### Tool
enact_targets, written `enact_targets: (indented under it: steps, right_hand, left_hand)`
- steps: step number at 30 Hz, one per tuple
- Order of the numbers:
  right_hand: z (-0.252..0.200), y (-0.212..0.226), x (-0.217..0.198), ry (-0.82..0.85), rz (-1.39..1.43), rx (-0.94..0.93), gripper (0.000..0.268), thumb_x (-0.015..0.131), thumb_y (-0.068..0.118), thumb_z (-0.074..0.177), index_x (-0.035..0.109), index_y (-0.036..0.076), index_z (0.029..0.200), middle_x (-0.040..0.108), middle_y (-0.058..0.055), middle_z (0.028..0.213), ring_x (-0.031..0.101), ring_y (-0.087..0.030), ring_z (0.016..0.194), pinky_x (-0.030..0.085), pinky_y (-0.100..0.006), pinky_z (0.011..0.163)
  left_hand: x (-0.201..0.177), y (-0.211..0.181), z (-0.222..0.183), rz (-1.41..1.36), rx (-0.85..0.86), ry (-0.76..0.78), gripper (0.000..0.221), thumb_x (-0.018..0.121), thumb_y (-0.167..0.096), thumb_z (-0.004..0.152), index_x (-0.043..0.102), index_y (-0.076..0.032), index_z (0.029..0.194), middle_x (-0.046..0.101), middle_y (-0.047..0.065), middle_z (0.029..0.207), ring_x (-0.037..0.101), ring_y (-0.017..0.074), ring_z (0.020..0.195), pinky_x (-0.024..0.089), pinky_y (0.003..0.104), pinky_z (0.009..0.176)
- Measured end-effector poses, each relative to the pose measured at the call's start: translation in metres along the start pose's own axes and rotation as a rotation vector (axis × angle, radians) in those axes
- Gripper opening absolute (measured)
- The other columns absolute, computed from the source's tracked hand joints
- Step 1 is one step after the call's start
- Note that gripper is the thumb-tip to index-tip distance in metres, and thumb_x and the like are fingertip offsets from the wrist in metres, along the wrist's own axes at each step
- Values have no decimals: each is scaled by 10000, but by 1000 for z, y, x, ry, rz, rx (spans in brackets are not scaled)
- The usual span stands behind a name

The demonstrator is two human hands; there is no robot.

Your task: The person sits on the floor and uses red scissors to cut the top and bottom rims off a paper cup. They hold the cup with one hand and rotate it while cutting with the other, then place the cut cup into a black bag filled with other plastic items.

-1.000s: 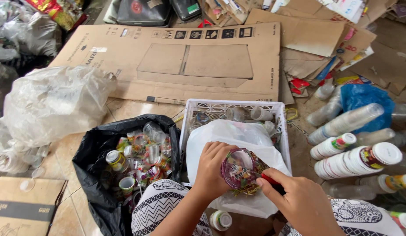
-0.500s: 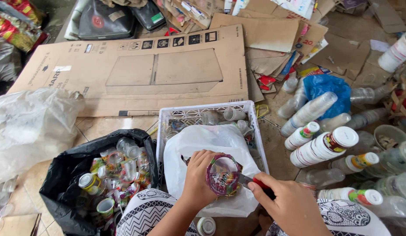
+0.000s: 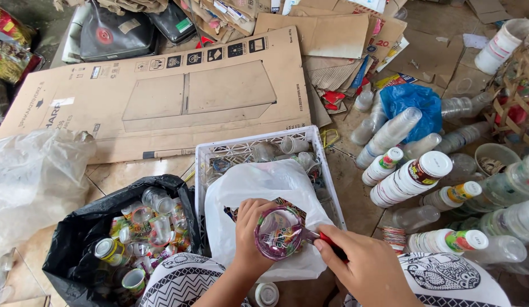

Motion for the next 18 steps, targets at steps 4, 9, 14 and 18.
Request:
enact_targets:
  steps: [4, 9, 14, 18]
  right_hand:
    - [-10, 32, -12, -199, 22, -361, 376, 682, 355, 873, 707, 196, 1213, 750, 13, 796, 689, -221, 621, 516, -360, 569]
    - [-37, 63, -23, -416, -116, -596, 309, 796, 286, 777, 796, 240, 1083, 628, 57, 765, 536, -127, 595, 460, -281, 567]
    - [-42, 63, -5, -378, -148, -679, 299, 803, 274, 757, 808, 277, 1056, 623, 52, 747, 578, -106, 630, 508, -288, 637]
    - [-44, 71, -3, -356, -122, -737, 313, 826, 243, 731, 801, 265, 1043, 608, 54, 742, 600, -92, 640, 516, -292, 663]
  left_hand:
    - [-14, -3, 0, -3, 89, -77, 543, 873, -155, 603, 603, -44, 1062, 695, 87, 1017, 631, 263, 942, 444, 435, 952]
    - [-30, -13, -8, 23, 174, -170, 347, 788, -184, 727, 626, -104, 1024, 739, 57, 1000, 681, 229, 957, 432, 471, 995]
    - [-42, -17, -12, 42, 198, -204, 278, 747, -227, 815, 611, -120, 1033, 740, 50, 1011, 688, 233, 963, 446, 474, 992]
    - [-50, -23, -14, 34, 225, -225, 190, 723, -186, 860, 613, -125, 1001, 745, 46, 989, 685, 223, 955, 446, 472, 987]
Point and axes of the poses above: each hand's wrist, its own z-axis towards the middle knuckle, its own x-axis out of the palm, y = z × x, the point moved 10 cm from there along z, towards the middle knuckle
